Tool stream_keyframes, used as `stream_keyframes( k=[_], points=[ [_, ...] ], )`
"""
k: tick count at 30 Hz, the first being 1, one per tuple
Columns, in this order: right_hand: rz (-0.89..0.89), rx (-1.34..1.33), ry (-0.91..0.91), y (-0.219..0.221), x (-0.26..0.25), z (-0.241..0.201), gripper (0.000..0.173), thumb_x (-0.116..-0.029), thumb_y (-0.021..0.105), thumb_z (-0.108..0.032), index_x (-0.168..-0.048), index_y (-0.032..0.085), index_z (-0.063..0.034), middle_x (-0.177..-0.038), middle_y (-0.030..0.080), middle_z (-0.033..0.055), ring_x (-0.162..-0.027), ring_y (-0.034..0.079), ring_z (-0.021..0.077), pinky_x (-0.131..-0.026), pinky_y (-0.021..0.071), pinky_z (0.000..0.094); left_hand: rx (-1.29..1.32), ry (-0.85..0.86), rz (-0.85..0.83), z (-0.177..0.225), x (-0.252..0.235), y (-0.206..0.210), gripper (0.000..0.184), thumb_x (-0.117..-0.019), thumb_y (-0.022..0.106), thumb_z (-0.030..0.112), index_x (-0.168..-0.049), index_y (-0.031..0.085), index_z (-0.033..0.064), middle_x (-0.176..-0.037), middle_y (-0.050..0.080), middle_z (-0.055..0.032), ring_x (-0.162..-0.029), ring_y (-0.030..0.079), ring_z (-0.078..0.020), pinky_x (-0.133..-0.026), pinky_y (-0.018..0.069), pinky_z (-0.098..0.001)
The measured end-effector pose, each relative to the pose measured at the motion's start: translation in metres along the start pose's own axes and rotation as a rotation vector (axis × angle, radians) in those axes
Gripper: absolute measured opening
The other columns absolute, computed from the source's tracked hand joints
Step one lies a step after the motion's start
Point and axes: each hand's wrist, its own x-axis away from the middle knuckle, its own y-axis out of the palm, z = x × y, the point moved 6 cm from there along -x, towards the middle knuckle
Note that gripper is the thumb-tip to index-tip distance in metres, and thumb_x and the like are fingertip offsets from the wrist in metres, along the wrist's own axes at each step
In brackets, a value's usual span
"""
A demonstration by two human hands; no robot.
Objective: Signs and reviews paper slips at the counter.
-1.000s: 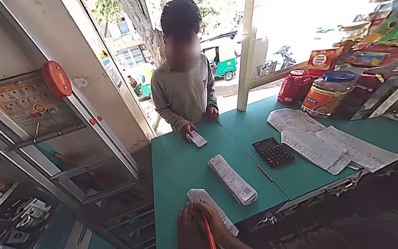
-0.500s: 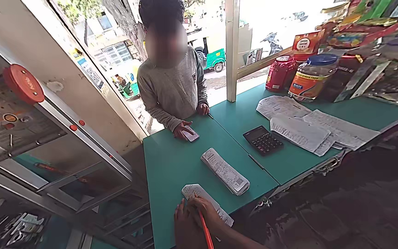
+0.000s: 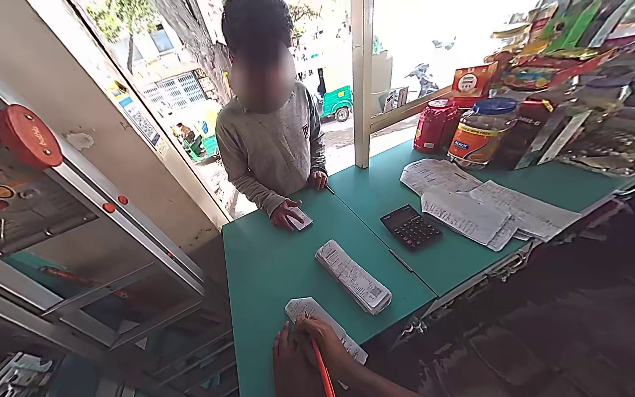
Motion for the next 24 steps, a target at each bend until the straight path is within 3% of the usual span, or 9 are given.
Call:
stream_keyframes(
  k=[8,24],
  points=[
    [0.016,-0.012,0.006,-0.0014,0.0,-0.0037,0.018,-0.0993,0.06,-0.014,-0.106,0.073,-0.004,-0.1,0.074,0.0117,-0.098,0.07,0.0232,-0.094,0.0533,0.0401,0.037,0.001,0.007,0.0001,0.0009,-0.0036,0.046,-0.0846,0.066,0.037,-0.117,0.076,0.006,-0.132,0.068,-0.0132,-0.136,0.052,-0.0431,-0.113,0.0359,-0.0628],
    [0.019,-0.007,0.012,-0.0011,-0.0004,-0.0015,0.018,-0.0982,0.06,-0.013,-0.106,0.074,-0.0045,-0.101,0.074,0.0113,-0.099,0.07,0.0233,-0.093,0.0536,0.0404,0.031,-0.017,-0.022,0.0017,-0.0002,-0.0045,0.043,-0.0876,0.064,0.031,-0.122,0.074,0.008,-0.137,0.066,-0.0129,-0.137,0.05,-0.0428,-0.114,0.0351,-0.0624]
  ],
)
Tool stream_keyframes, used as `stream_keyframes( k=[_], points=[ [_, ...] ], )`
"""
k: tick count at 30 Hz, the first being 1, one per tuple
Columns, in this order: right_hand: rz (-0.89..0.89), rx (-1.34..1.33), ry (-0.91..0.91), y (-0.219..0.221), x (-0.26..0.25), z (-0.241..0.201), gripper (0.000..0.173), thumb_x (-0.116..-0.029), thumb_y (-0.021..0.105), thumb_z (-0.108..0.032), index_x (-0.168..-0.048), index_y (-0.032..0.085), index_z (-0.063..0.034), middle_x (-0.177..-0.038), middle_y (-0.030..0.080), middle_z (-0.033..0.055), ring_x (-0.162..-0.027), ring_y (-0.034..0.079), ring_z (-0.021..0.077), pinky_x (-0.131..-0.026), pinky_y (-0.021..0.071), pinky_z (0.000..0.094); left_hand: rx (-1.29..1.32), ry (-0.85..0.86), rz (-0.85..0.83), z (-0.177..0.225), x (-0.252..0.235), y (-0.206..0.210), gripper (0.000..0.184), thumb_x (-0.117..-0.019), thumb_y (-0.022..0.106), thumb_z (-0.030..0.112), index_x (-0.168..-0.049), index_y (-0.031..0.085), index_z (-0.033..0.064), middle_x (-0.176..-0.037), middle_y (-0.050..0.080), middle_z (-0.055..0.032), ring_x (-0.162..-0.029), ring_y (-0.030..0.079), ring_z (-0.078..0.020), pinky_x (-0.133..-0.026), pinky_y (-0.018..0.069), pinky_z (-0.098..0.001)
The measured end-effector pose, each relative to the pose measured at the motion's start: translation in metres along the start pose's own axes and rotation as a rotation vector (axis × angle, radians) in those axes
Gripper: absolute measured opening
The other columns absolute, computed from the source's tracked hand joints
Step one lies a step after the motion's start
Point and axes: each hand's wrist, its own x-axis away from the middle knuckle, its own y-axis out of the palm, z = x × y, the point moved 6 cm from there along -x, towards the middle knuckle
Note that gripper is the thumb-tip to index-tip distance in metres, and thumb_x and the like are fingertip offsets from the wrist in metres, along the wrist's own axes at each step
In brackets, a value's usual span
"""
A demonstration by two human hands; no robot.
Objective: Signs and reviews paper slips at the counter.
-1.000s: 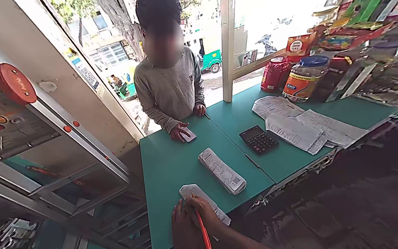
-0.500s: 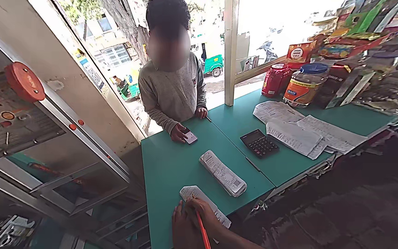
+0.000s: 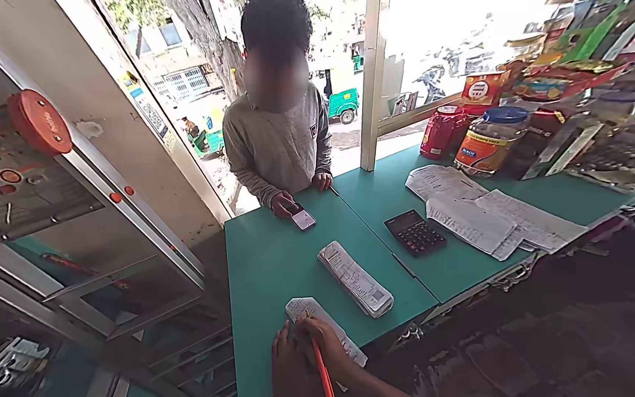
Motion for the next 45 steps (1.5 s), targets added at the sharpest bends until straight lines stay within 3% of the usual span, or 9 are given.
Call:
stream_keyframes(
  k=[16,23,31,39,45],
  points=[
    [0.027,-0.033,0.027,-0.001,0.0003,0.0021,0.017,-0.0974,0.063,-0.016,-0.103,0.075,-0.0049,-0.096,0.074,0.0101,-0.095,0.07,0.0212,-0.089,0.0545,0.0383,-0.066,-0.021,-0.002,-0.003,0.0005,0.007,0.042,-0.0883,0.063,0.035,-0.122,0.075,0.0137,-0.137,0.066,-0.0078,-0.14,0.049,-0.0356,-0.117,0.0346,-0.0557],
    [0.02,-0.012,0.019,-0.0013,-0.0005,0.0029,0.017,-0.0976,0.064,-0.017,-0.103,0.075,-0.0057,-0.096,0.074,0.009,-0.095,0.07,0.0206,-0.089,0.0548,0.0378,-0.069,-0.013,-0.002,-0.0033,0.0005,0.0078,0.041,-0.0894,0.063,0.034,-0.124,0.074,0.0149,-0.138,0.066,-0.005,-0.14,0.049,-0.0348,-0.116,0.035,-0.0567],
    [0.019,-0.02,0.006,-0.0011,-0.0012,0.0037,0.016,-0.098,0.064,-0.017,-0.102,0.074,-0.0053,-0.096,0.074,0.0086,-0.095,0.07,0.0193,-0.09,0.0546,0.0372,-0.061,-0.017,-0.005,-0.0038,0.0005,0.0087,0.039,-0.0873,0.066,0.031,-0.12,0.076,0.0125,-0.136,0.067,-0.0078,-0.139,0.05,-0.0374,-0.116,0.035,-0.0574],
    [0.011,-0.029,0.005,-0.0006,-0.0014,0.0032,0.016,-0.0984,0.064,-0.018,-0.102,0.074,-0.0057,-0.097,0.074,0.0081,-0.096,0.069,0.0179,-0.091,0.054,0.0363,-0.053,-0.015,0.011,-0.0021,0.0,0.0054,0.04,-0.0905,0.061,0.033,-0.123,0.075,0.0142,-0.14,0.064,-0.0048,-0.139,0.05,-0.0358,-0.115,0.0358,-0.0581],
    [0.04,-0.029,-0.028,-0.0009,-0.0018,0.0026,0.016,-0.0979,0.064,-0.018,-0.1,0.075,-0.006,-0.095,0.074,0.0084,-0.094,0.07,0.0189,-0.088,0.055,0.0371,-0.078,0.0,0.039,-0.0046,0.0007,0.0085,0.043,-0.0864,0.064,0.037,-0.121,0.076,0.0142,-0.135,0.068,-0.0032,-0.138,0.052,-0.0342,-0.115,0.0368,-0.0565]
  ],
)
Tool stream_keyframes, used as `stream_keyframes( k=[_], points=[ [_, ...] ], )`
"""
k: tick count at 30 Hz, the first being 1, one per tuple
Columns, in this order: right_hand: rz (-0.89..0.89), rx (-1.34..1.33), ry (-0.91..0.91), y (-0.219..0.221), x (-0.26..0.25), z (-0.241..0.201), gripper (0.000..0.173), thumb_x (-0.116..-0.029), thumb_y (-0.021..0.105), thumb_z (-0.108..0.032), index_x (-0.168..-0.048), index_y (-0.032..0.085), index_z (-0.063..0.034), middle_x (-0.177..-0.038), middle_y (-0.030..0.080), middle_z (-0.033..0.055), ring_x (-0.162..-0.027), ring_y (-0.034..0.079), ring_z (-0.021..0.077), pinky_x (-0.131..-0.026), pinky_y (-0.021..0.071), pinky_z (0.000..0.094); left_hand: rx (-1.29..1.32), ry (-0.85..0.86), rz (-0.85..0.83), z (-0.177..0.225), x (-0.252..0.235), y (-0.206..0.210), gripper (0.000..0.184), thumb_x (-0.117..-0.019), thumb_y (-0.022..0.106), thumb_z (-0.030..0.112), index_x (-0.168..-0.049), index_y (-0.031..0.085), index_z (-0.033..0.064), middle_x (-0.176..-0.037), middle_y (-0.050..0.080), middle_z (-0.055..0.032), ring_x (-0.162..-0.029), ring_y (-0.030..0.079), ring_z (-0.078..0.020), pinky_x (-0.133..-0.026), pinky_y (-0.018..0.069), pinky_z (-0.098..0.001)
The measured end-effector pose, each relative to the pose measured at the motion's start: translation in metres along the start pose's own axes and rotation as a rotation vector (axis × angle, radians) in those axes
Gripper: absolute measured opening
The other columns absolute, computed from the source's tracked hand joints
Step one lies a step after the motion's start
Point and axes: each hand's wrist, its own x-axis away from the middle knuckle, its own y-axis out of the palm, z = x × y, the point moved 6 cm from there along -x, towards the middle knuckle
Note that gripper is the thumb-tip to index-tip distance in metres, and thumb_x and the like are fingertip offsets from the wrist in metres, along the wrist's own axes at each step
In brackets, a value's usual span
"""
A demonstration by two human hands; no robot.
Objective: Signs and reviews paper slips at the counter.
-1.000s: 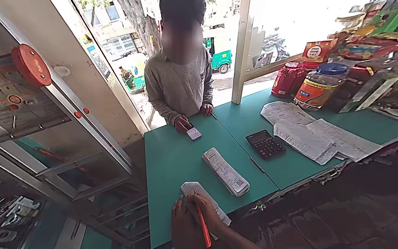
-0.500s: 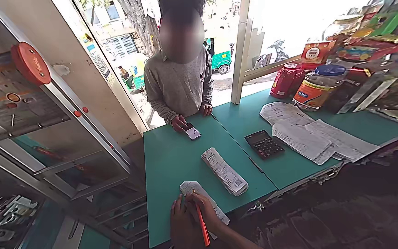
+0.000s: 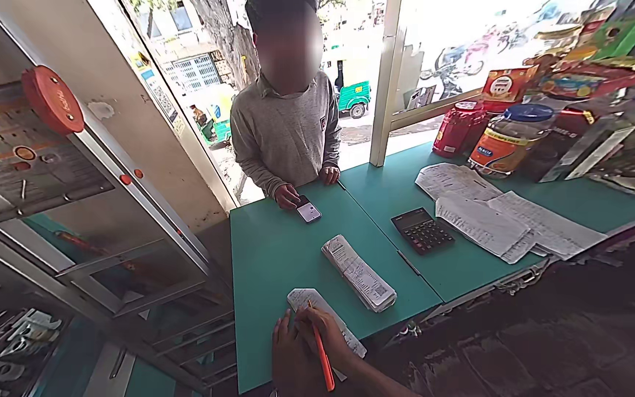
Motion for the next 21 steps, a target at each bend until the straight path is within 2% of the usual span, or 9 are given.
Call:
stream_keyframes(
  k=[8,12,16,21],
  points=[
    [0.003,0.0,0.016,-0.0002,0.0005,-0.0001,0.016,-0.0974,0.065,-0.018,-0.1,0.075,-0.0059,-0.095,0.074,0.0082,-0.094,0.07,0.019,-0.088,0.0554,0.0367,-0.001,0.008,-0.005,0.0005,0.0001,-0.0003,0.042,-0.0884,0.062,0.037,-0.122,0.075,0.0153,-0.137,0.067,-0.002,-0.137,0.052,-0.0337,-0.114,0.0376,-0.0562],
    [0.008,0.003,0.019,0.0006,0.001,-0.0001,0.015,-0.0958,0.066,-0.016,-0.099,0.076,-0.0044,-0.094,0.074,0.0095,-0.092,0.07,0.0208,-0.086,0.0554,0.0386,0.053,0.004,-0.028,0.001,-0.0017,-0.0056,0.044,-0.0868,0.065,0.038,-0.119,0.076,0.0099,-0.134,0.068,-0.0075,-0.137,0.052,-0.0381,-0.114,0.037,-0.0591],
    [0.005,0.016,0.039,-0.0006,0.0005,-0.0032,0.014,-0.095,0.067,-0.013,-0.1,0.076,-0.003,-0.094,0.074,0.0122,-0.092,0.071,0.024,-0.086,0.0567,0.0423,0.09,-0.002,-0.04,0.0004,-0.0027,-0.0049,0.048,-0.0915,0.063,0.039,-0.129,0.071,0.0106,-0.14,0.065,-0.0075,-0.138,0.051,-0.0381,-0.115,0.0354,-0.0592],
    [-0.007,0.024,0.025,-0.0006,-0.0006,-0.0039,0.018,-0.0963,0.066,-0.015,-0.102,0.075,0.0005,-0.096,0.074,0.015,-0.093,0.071,0.0255,-0.088,0.0565,0.0431,0.098,-0.005,-0.05,-0.0016,-0.0037,-0.0011,0.053,-0.0924,0.063,0.038,-0.134,0.066,0.0057,-0.14,0.063,-0.0135,-0.138,0.051,-0.04,-0.116,0.0333,-0.0588]
  ],
)
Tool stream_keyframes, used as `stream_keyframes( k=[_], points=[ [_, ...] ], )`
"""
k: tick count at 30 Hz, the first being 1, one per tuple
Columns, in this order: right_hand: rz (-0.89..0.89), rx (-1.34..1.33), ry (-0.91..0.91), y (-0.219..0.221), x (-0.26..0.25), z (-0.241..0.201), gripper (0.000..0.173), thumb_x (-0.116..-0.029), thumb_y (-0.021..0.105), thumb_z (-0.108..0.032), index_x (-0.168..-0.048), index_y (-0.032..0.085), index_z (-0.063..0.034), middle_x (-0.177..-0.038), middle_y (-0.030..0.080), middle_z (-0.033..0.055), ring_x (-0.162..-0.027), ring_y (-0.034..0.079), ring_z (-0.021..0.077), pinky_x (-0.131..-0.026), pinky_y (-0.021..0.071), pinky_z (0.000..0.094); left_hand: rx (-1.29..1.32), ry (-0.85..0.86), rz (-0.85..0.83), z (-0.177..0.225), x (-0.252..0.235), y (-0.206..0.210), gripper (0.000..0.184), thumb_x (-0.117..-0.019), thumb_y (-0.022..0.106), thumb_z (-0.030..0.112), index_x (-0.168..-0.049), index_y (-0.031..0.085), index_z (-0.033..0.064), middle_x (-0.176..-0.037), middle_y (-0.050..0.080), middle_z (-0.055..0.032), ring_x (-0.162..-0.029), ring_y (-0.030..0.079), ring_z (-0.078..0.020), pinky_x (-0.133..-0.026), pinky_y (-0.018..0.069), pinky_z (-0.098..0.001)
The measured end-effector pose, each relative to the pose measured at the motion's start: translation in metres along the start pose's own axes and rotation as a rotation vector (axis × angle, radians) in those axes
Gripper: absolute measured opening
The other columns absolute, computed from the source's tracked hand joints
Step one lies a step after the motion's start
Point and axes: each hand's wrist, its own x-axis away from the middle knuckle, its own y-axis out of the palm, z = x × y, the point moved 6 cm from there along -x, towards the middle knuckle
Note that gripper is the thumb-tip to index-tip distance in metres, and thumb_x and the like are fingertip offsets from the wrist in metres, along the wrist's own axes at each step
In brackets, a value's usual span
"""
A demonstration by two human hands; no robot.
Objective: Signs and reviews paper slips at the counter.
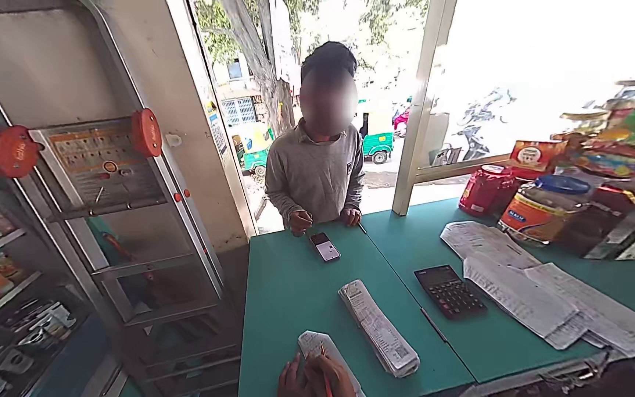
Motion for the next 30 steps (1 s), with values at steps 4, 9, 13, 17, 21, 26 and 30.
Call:
stream_keyframes(
  k=[4,9,13,17,21,26,30],
  points=[
    [0.0,0.0,0.017,0.0002,0.0002,0.0017,0.018,-0.0953,0.067,-0.013,-0.104,0.075,0.0005,-0.098,0.074,0.0153,-0.094,0.071,0.0258,-0.089,0.0568,0.0434,0.013,-0.025,0.016,0.0007,0.001,-0.0016,0.049,-0.0928,0.063,0.033,-0.133,0.067,0.0061,-0.141,0.062,-0.0138,-0.138,0.05,-0.0396,-0.117,0.0333,-0.0571],
    [0.016,0.028,0.028,0.0005,0.0014,0.0026,0.016,-0.0933,0.068,-0.011,-0.102,0.075,0.0008,-0.099,0.075,0.0159,-0.095,0.072,0.0256,-0.09,0.0571,0.0426,-0.021,-0.056,-0.054,-0.0044,-0.0002,0.007,0.048,-0.0909,0.064,0.032,-0.131,0.068,0.0064,-0.142,0.061,-0.0151,-0.141,0.048,-0.0373,-0.119,0.0307,-0.0542],
    [0.009,0.02,0.003,0.0009,0.0018,0.0034,0.016,-0.0949,0.067,-0.012,-0.102,0.074,-0.0002,-0.099,0.075,0.0148,-0.096,0.072,0.0241,-0.09,0.0574,0.0414,-0.016,-0.042,-0.015,-0.0038,0.0016,0.0056,0.046,-0.0895,0.065,0.032,-0.128,0.07,0.0069,-0.139,0.064,-0.0133,-0.138,0.05,-0.0376,-0.118,0.0327,-0.0547],
    [0.012,0.011,0.008,0.0002,0.0027,0.0034,0.016,-0.0944,0.067,-0.012,-0.102,0.075,-0.0007,-0.098,0.075,0.0142,-0.095,0.072,0.0236,-0.088,0.0578,0.0413,-0.01,-0.018,0.009,-0.0006,0.0008,0.0018,0.046,-0.0895,0.065,0.031,-0.128,0.07,0.0064,-0.139,0.064,-0.0137,-0.138,0.051,-0.039,-0.117,0.0335,-0.0567],
    [0.006,0.003,0.017,-0.0002,0.0022,0.0024,0.018,-0.0953,0.067,-0.014,-0.104,0.075,-0.0003,-0.1,0.075,0.0142,-0.097,0.072,0.0233,-0.091,0.0575,0.0412,-0.013,0.0,0.009,-0.0002,0.0006,0.0005,0.045,-0.0913,0.065,0.03,-0.129,0.069,0.0059,-0.141,0.063,-0.014,-0.137,0.051,-0.0395,-0.116,0.0337,-0.058],
    [-0.011,0.008,0.031,-0.0016,0.0021,0.0011,0.017,-0.096,0.066,-0.014,-0.103,0.075,-0.0018,-0.1,0.074,0.0128,-0.097,0.072,0.0226,-0.091,0.0568,0.041,-0.042,-0.02,0.017,0.001,0.0022,0.0023,0.043,-0.0927,0.063,0.031,-0.127,0.071,0.0077,-0.138,0.065,-0.0146,-0.136,0.053,-0.0405,-0.115,0.0362,-0.0581],
    [-0.009,0.02,0.035,-0.0001,0.0006,0.0037,0.017,-0.0963,0.066,-0.016,-0.103,0.075,-0.0031,-0.099,0.074,0.0119,-0.096,0.072,0.0214,-0.089,0.0572,0.04,-0.058,-0.013,0.028,0.0018,0.0023,0.0003,0.043,-0.0923,0.062,0.03,-0.129,0.071,0.0089,-0.138,0.065,-0.0108,-0.135,0.054,-0.039,-0.114,0.0375,-0.0581]
  ],
)
